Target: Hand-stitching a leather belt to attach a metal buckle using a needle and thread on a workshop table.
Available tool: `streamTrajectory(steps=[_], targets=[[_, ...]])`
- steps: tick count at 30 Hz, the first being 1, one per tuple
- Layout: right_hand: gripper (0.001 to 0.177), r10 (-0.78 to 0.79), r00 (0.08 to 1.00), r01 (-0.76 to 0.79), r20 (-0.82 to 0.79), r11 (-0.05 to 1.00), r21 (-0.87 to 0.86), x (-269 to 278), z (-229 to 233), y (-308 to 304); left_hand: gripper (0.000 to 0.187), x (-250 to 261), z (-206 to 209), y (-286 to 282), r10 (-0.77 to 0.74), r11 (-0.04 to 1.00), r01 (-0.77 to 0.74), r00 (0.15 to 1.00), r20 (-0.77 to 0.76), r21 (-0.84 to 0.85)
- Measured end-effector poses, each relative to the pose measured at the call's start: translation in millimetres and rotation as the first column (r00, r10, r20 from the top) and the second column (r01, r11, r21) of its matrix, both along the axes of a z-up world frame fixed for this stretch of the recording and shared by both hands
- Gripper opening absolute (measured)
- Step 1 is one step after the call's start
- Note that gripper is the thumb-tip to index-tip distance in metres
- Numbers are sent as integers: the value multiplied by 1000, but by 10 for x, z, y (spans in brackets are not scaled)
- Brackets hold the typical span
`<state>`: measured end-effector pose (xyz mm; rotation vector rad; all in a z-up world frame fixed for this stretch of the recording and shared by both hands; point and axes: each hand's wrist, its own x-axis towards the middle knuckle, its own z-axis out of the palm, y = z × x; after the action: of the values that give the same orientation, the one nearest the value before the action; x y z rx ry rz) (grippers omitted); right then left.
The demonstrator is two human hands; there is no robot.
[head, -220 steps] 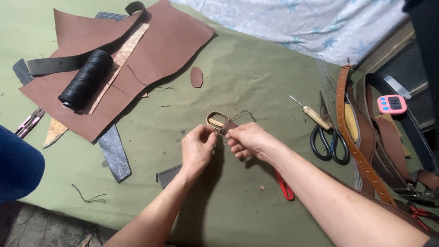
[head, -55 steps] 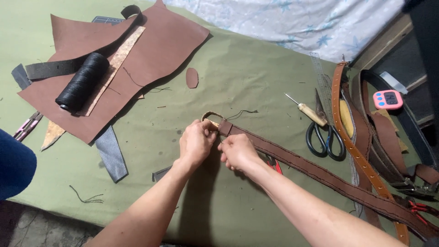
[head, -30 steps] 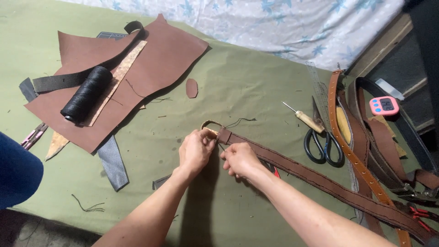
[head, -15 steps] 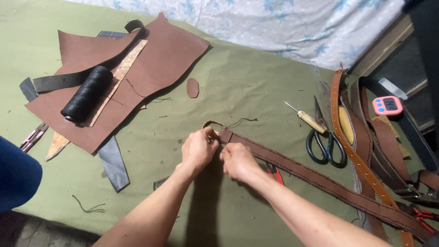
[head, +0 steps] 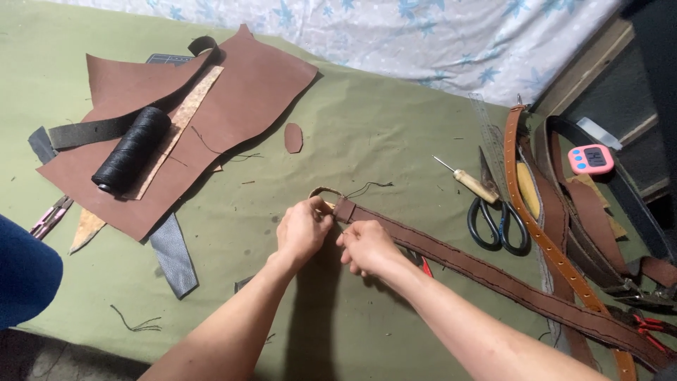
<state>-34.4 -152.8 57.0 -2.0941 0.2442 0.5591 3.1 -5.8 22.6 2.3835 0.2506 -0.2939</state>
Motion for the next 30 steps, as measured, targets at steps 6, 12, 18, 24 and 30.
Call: streamTrajectory(steps=[6,12,18,24,30], targets=[[29,-50,999,52,-19,995,87,51,-219,-44,31,-142,79,69,215,958,-208,976,15,-196],[29,102,988,-98,114,994,-40,-89,-107,7,45,-164,-180,-181,349,719,-467,883,-314,-515],[30,276,952,-267,131,960,-80,-559,707,-182,32,-15,-439,-87,379,642,-550,833,-403,-534],[30,52,955,4,292,982,-187,-378,422,-1010,30,-120,-245,-71,361,662,-535,841,-403,-524],[27,-127,930,279,345,855,-438,-37,-221,-2190,27,-94,-302,-45,365,617,-559,827,-427,-554]])
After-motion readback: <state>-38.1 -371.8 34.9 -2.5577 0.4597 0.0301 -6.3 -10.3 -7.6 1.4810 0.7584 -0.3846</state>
